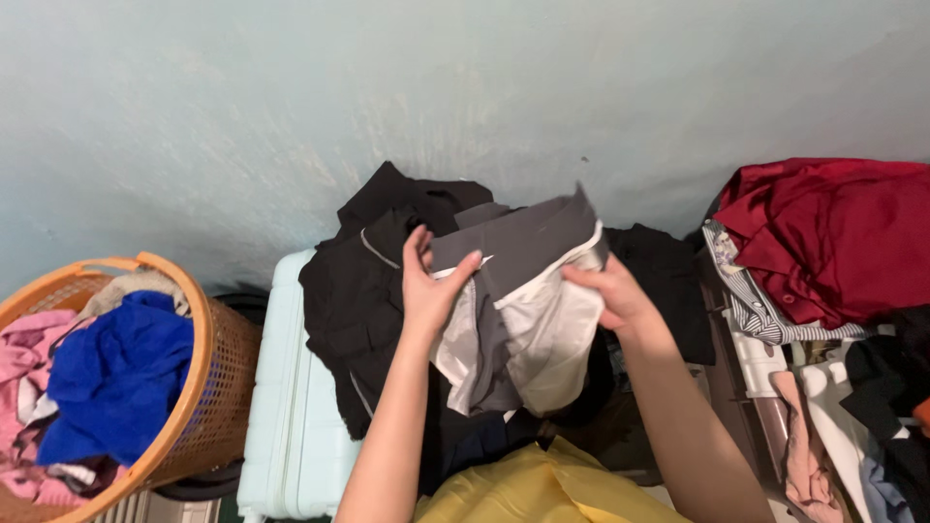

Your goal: The person sorts through a pile of clothes, picking up and shaking out individual items including black trousers, grey shorts, and pink patterned fabric.

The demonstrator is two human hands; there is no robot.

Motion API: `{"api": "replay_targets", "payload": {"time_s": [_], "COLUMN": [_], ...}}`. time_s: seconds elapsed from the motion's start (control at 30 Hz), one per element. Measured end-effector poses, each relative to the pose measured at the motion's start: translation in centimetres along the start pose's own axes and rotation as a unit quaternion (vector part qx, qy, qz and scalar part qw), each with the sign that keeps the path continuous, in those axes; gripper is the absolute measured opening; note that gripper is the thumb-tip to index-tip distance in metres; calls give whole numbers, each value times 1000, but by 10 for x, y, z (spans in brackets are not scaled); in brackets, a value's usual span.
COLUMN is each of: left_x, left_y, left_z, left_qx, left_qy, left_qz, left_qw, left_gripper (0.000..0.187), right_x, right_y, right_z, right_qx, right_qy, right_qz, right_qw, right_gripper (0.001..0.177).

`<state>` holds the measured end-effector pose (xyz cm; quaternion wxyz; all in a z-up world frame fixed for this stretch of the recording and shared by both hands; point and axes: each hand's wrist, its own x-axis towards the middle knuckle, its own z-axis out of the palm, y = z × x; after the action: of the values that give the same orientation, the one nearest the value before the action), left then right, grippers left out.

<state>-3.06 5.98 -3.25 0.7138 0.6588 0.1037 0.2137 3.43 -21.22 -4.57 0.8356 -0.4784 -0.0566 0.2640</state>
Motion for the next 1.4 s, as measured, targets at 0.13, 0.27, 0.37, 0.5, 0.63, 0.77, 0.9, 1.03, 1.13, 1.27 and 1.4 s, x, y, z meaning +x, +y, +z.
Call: {"api": "replay_targets", "payload": {"time_s": [0.13,0.27,0.37,0.5,0.63,0.77,0.9,1.03,1.13,1.27,1.4], "left_x": [-11,-24,-18,2,3,-4,-12,-10,-7,6,26], "left_y": [-15,-15,-3,23,50,63,47,44,64,80,35], "left_z": [7,23,20,-8,-7,-12,-19,-25,-31,-52,-60], "left_qx": [-140,-159,-83,45,271,401,469,197,59,15,162], "left_qy": [-84,-149,-126,-152,-156,-201,-246,-292,-285,-218,-62], "left_qz": [-136,-284,-170,26,136,177,169,124,43,30,98], "left_qw": [977,934,974,987,940,876,831,928,956,975,980], "left_gripper": [71,62,51,31,28,47,56,35,25,20,22], "right_x": [-4,-5,-15,-29,-26,-19,-31,-49,-58,-45,10], "right_y": [-6,-10,-20,-32,-32,-42,-68,-83,-83,-78,-43], "right_z": [-13,-14,-7,6,1,-28,-57,-81,-95,-101,-87], "right_qx": [151,117,83,-55,-161,-116,-21,-31,-11,52,-224], "right_qy": [-90,-69,21,-29,-40,-6,-41,-48,-106,-153,88], "right_qz": [-20,-29,-5,-35,-63,-106,-134,-134,-132,-145,-122], "right_qw": [984,990,996,997,984,988,990,989,985,976,963], "right_gripper": [52,60,57,64,59,51,40,38,36,38,45]}}
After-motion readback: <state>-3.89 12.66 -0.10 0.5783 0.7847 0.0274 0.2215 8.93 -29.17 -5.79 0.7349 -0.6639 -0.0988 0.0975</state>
